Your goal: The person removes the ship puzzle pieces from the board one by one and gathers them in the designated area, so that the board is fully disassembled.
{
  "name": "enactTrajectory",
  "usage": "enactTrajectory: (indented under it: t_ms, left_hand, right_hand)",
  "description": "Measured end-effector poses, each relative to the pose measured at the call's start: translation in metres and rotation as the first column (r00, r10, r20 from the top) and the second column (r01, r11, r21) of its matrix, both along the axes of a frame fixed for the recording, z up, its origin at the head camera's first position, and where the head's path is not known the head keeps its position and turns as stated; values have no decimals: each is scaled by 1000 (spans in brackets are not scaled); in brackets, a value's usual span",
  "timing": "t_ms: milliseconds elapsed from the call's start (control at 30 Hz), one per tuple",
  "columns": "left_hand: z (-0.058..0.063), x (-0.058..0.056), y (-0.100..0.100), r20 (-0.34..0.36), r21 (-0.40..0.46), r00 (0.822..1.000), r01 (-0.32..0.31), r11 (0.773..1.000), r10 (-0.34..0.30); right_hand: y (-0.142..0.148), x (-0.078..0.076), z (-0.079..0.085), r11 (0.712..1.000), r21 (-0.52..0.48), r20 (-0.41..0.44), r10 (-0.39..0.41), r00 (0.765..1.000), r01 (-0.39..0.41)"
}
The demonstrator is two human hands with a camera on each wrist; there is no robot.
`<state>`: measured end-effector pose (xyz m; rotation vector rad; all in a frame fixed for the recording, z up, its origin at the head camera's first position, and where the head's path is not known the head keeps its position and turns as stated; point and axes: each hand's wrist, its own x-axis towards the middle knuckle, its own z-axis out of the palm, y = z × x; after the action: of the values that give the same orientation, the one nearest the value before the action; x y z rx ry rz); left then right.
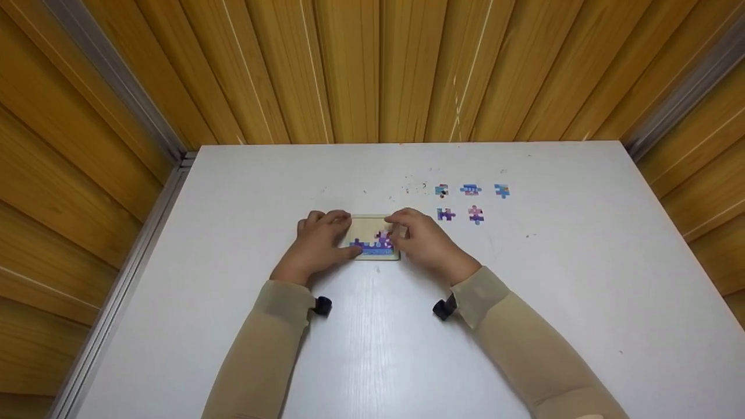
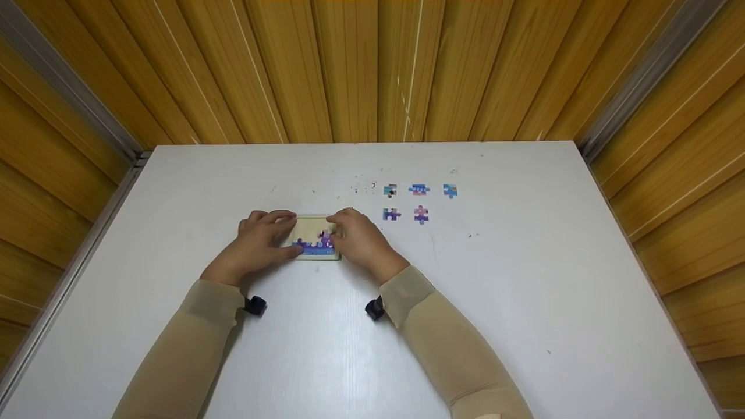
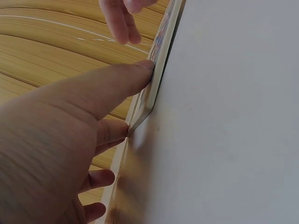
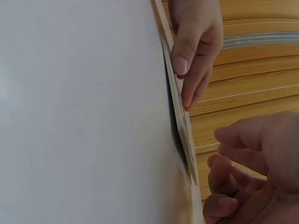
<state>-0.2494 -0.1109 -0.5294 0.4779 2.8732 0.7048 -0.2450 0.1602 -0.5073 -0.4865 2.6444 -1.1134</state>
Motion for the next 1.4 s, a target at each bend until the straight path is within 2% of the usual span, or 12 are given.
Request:
enactTrajectory:
  t_ms: [167,433,600,1067,1400]
  left_hand:
    - [0,1,1,4,4,1000,1,1000,-1]
    - [-1,1,-1,1,23,1000,23,999,-23]
    - [-1,1,-1,-1,17,1000,31,999,-31]
    - [0,0,-3,-15,23,999,42,999,-41]
    - [1,0,-3,-18,14,999,36,999,-36]
  right_hand:
    - [-3,2,-6,985,155,-18,78,997,-75]
    - [-3,4,-7,972,215,-74,109,991,-91]
    - [-3,4,-7,972,216,-80,112,990,-93]
    - [-5,0,-7,989,142,-58,37,998,-29]
    - [-5,0,-6,990,141,-42,18,999,-12]
